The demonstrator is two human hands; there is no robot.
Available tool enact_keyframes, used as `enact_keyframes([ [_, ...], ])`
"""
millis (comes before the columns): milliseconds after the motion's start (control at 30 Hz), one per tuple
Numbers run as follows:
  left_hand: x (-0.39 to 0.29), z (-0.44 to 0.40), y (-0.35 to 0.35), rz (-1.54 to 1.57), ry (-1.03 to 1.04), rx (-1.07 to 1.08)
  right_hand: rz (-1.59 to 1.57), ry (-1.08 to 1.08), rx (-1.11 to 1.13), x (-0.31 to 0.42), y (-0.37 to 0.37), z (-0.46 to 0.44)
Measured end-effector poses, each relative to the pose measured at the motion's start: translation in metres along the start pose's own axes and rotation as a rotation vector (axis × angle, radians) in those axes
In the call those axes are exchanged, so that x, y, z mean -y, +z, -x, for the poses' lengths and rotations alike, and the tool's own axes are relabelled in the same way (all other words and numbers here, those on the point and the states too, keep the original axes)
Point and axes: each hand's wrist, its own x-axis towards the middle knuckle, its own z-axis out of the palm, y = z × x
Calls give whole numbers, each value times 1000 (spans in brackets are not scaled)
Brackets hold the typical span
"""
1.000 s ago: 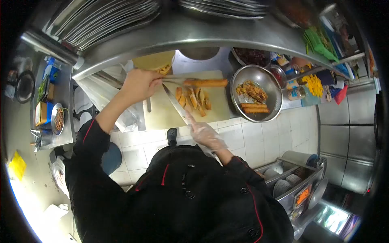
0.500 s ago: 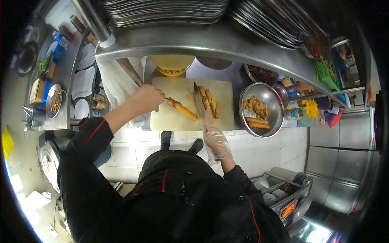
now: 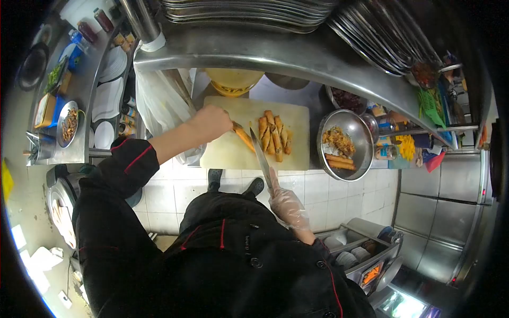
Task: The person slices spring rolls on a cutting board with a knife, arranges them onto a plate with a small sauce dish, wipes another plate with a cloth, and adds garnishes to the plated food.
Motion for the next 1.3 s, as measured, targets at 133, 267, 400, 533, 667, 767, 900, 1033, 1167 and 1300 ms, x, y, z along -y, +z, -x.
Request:
enact_keyframes([
  [133,4,-1,7,26,32,-7,-41,60,45,4,0,1],
  [267,7,-1,0,74,77,-33,-88,147,104,7,9,-1],
  [400,13,-2,-6,100,114,31,-145,228,139,7,33,-27],
  [533,12,-8,8,59,95,40,-230,264,98,-2,72,-83],
  [667,13,-8,-1,80,110,70,-362,312,116,4,62,-97],
  [767,11,-10,-2,72,63,173,-345,412,266,4,39,-73],
  [900,8,-5,1,79,82,108,-394,460,272,8,-2,-46],
  [1033,14,-1,-9,55,109,173,-371,488,308,23,-35,-49],
  [1167,20,7,-6,63,92,154,-345,425,272,30,-26,-48],
  [1300,14,9,-2,104,63,123,-308,366,228,35,-10,-43],
])
